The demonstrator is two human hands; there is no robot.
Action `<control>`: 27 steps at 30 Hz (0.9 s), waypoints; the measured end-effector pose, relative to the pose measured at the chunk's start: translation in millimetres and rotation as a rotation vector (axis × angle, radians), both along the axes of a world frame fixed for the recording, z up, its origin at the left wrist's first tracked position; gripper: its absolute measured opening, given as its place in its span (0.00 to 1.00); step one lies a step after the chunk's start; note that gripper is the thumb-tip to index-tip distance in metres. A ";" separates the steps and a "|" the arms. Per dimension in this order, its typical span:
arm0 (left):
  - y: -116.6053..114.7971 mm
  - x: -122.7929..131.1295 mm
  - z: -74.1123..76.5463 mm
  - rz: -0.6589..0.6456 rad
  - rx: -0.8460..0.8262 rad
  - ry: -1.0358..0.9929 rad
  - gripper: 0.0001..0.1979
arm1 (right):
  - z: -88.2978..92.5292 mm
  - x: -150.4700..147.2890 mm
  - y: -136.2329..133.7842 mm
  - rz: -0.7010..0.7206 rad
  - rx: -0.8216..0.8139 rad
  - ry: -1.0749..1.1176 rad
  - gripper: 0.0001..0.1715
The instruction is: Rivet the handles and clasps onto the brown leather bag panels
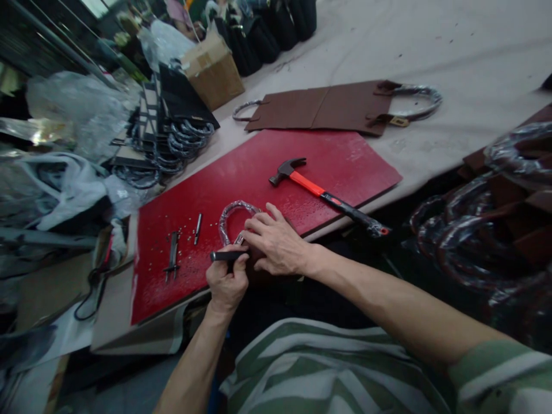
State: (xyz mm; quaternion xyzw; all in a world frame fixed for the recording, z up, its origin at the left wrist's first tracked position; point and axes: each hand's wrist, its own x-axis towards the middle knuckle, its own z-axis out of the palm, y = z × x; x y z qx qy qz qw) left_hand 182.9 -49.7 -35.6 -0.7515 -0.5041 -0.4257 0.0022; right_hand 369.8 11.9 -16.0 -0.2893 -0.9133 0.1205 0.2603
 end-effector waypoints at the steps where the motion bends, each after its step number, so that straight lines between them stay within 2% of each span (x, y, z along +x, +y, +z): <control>1: 0.2 -0.3 -0.1 -0.003 0.007 -0.002 0.04 | -1.4 4.2 -7.8 -0.058 0.016 0.087 0.33; 4: -0.5 -2.1 -1.1 -0.007 -0.002 -0.023 0.04 | -14.4 20.9 -40.2 -0.343 -0.008 0.400 0.21; 7: -0.7 -4.3 -2.6 -0.013 -0.028 -0.040 0.04 | -41.3 36.6 -74.5 -0.656 -0.203 0.562 0.15; 9: -0.3 -5.5 -3.1 -0.022 -0.035 -0.050 0.04 | -62.0 42.8 -89.5 -0.731 -0.442 0.548 0.21; 12: -0.1 -5.8 -2.6 -0.028 -0.037 -0.069 0.04 | -85.0 46.7 -93.6 -0.828 -0.833 0.505 0.36; 14: -0.7 -5.2 -1.6 -0.020 -0.038 -0.074 0.04 | -91.1 48.0 -87.3 -0.785 -1.032 0.545 0.38; 18: 0.2 -4.8 0.8 -0.004 -0.047 -0.082 0.05 | -86.9 49.4 -73.8 -0.488 -1.267 0.658 0.23; 27: 21.0 -11.5 7.9 0.031 -0.185 -0.144 0.07 | -75.1 36.2 -67.3 -0.573 -1.245 0.784 0.30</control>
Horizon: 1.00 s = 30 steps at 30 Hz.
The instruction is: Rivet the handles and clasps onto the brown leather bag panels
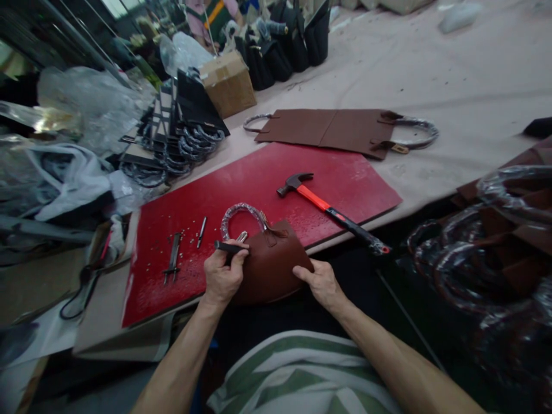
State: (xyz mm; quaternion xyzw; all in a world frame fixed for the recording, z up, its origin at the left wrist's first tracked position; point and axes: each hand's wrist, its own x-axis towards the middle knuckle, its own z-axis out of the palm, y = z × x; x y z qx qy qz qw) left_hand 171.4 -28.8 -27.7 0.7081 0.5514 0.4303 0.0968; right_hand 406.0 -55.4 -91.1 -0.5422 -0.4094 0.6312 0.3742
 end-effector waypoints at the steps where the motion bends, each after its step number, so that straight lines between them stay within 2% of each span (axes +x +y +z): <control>1: 0.0 -0.2 -0.2 -0.002 0.006 -0.006 0.06 | 1.1 -0.2 0.3 0.008 -0.002 -0.015 0.30; 4: -1.8 -0.4 -1.6 -0.011 0.038 -0.002 0.06 | 9.9 4.4 -1.8 0.086 0.044 -0.161 0.26; 7: -2.5 -0.4 -2.7 -0.024 0.044 0.010 0.06 | 31.5 17.2 -3.6 0.144 0.225 -0.570 0.19; 9: -1.9 -0.4 -2.9 -0.028 0.049 0.022 0.06 | 51.3 29.4 1.8 0.102 0.426 -0.819 0.16; 11: -0.9 -0.2 -2.8 -0.024 0.060 0.035 0.07 | 70.4 42.5 15.7 0.000 0.620 -0.964 0.15; 13: -0.2 0.3 -2.5 -0.021 0.070 0.039 0.06 | 84.0 53.8 36.1 -0.065 0.734 -1.117 0.13; 15: 0.1 1.0 -2.6 -0.023 0.077 0.030 0.06 | 91.1 61.2 58.2 -0.010 0.733 -1.296 0.14; 17: 0.3 1.9 -3.3 -0.032 0.080 0.012 0.05 | 94.8 64.1 77.9 0.113 0.661 -1.404 0.13; 19: 0.7 2.9 -4.5 -0.036 0.067 -0.006 0.04 | 98.6 63.6 93.2 0.165 0.530 -1.332 0.08; 20: 0.9 3.5 -5.2 -0.035 0.057 -0.013 0.03 | 101.2 62.6 99.2 0.161 0.435 -1.214 0.05; 22: 1.3 4.4 -6.1 -0.027 0.040 -0.024 0.03 | 107.3 59.6 108.2 0.156 0.231 -0.928 0.07; 24: 1.4 4.8 -6.6 -0.019 0.032 -0.039 0.03 | 113.1 55.0 112.5 0.211 0.073 -0.703 0.08; 27: 1.7 5.1 -7.0 -0.011 0.035 -0.054 0.04 | 122.1 44.4 108.0 0.305 -0.024 -0.539 0.08; 30: 2.2 5.3 -7.8 -0.005 0.037 -0.058 0.03 | 142.0 31.9 90.0 0.280 -0.041 -0.436 0.15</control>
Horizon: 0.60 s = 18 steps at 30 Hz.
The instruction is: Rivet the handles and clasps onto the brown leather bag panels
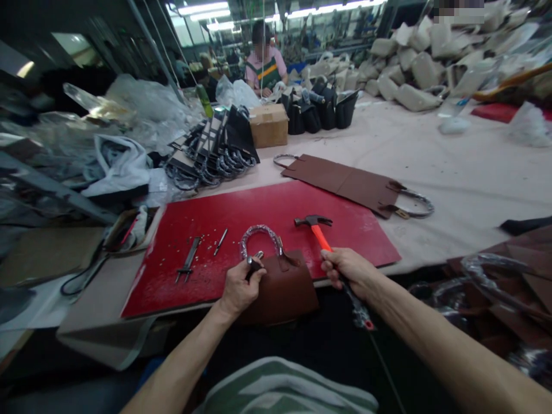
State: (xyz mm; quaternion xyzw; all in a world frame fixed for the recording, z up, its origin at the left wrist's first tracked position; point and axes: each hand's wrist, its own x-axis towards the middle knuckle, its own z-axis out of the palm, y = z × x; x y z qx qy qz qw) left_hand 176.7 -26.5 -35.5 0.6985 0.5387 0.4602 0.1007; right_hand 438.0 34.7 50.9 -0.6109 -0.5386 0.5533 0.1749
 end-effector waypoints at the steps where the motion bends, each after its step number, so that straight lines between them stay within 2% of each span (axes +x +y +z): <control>1: 0.2 0.0 -0.3 0.000 0.000 -0.002 0.03 | 10.4 -3.8 -7.9 -0.019 0.049 0.020 0.18; 2: 0.4 0.0 -0.7 0.000 0.003 -0.004 0.03 | 22.1 -7.4 -16.1 -0.029 0.139 0.021 0.21; 4: 0.6 -0.1 -1.8 -0.001 0.006 -0.005 0.02 | 45.1 -13.5 -31.6 0.002 0.446 -0.057 0.24; 7: 0.8 -0.4 -4.2 0.003 -0.014 -0.002 0.03 | 65.0 -20.7 -48.1 0.198 0.929 -0.320 0.21; 9: 0.8 -0.4 -6.0 0.009 -0.011 0.007 0.03 | 68.9 -23.9 -52.6 0.399 1.086 -0.495 0.18; 11: 0.6 -0.1 -7.2 0.012 0.003 0.017 0.03 | 75.5 -25.7 -53.1 0.573 1.138 -0.631 0.16; 12: 0.5 0.1 -7.4 0.011 0.005 0.018 0.03 | 81.9 -26.3 -52.8 0.609 1.165 -0.659 0.16; 14: 0.3 0.4 -7.2 0.010 -0.012 0.011 0.03 | 99.5 -27.3 -53.3 0.546 1.241 -0.599 0.15; 16: 0.1 0.5 -6.2 0.009 -0.033 0.001 0.02 | 113.7 -28.2 -56.4 0.303 1.323 -0.445 0.14; 18: 0.0 0.3 -4.9 0.008 -0.040 0.004 0.02 | 113.5 -28.4 -61.0 0.087 1.378 -0.344 0.12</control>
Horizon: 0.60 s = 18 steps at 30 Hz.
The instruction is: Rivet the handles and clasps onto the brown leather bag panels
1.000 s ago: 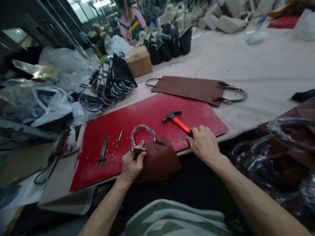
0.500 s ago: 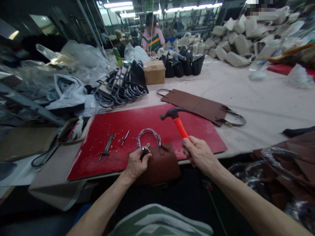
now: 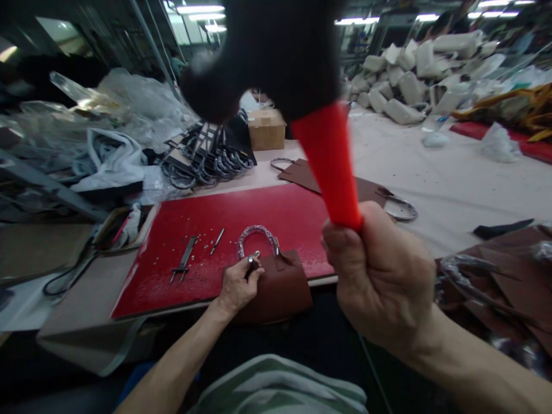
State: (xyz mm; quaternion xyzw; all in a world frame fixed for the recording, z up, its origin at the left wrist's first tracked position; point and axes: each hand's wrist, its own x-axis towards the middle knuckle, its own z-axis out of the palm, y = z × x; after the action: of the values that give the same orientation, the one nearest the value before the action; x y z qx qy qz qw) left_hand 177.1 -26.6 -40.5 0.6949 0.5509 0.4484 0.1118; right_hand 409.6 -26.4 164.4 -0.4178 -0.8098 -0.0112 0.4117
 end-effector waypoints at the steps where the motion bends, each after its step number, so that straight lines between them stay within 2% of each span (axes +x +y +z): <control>1: 0.0 -0.1 0.6 -0.004 0.000 0.003 0.02 | -6.0 0.6 -2.2 0.002 0.016 -0.013 0.12; 3: -0.1 -0.2 1.7 -0.003 0.006 0.011 0.03 | -24.5 3.6 -4.9 0.093 -0.082 -0.282 0.15; 5: -0.1 -0.3 1.9 0.003 0.013 0.017 0.03 | -41.7 8.9 -4.0 0.080 -0.300 -0.527 0.16; 6: -0.1 -0.5 1.7 0.005 0.015 0.020 0.03 | -47.7 12.2 -1.8 0.046 -0.412 -0.580 0.16; 10: 0.4 -1.9 -0.8 -0.004 0.019 0.026 0.03 | -66.1 27.1 18.7 -0.070 -0.699 -0.483 0.18; 13: 0.1 -3.3 -1.7 -0.013 0.014 0.027 0.03 | -94.1 36.7 40.8 -0.114 -0.856 -0.410 0.20; 16: -1.2 -4.8 -0.7 -0.036 0.014 0.014 0.03 | -127.1 38.7 54.7 -0.210 -0.900 -0.418 0.18; 18: -2.3 -6.2 0.6 -0.058 0.005 0.003 0.04 | -141.2 32.6 55.8 -0.276 -0.823 -0.427 0.17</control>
State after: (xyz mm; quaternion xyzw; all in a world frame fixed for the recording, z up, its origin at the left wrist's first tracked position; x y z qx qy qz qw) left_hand 170.9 -28.9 -39.9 0.7115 0.5297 0.4453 0.1221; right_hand 442.2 29.4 23.2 -0.6379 -0.7505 0.1700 0.0315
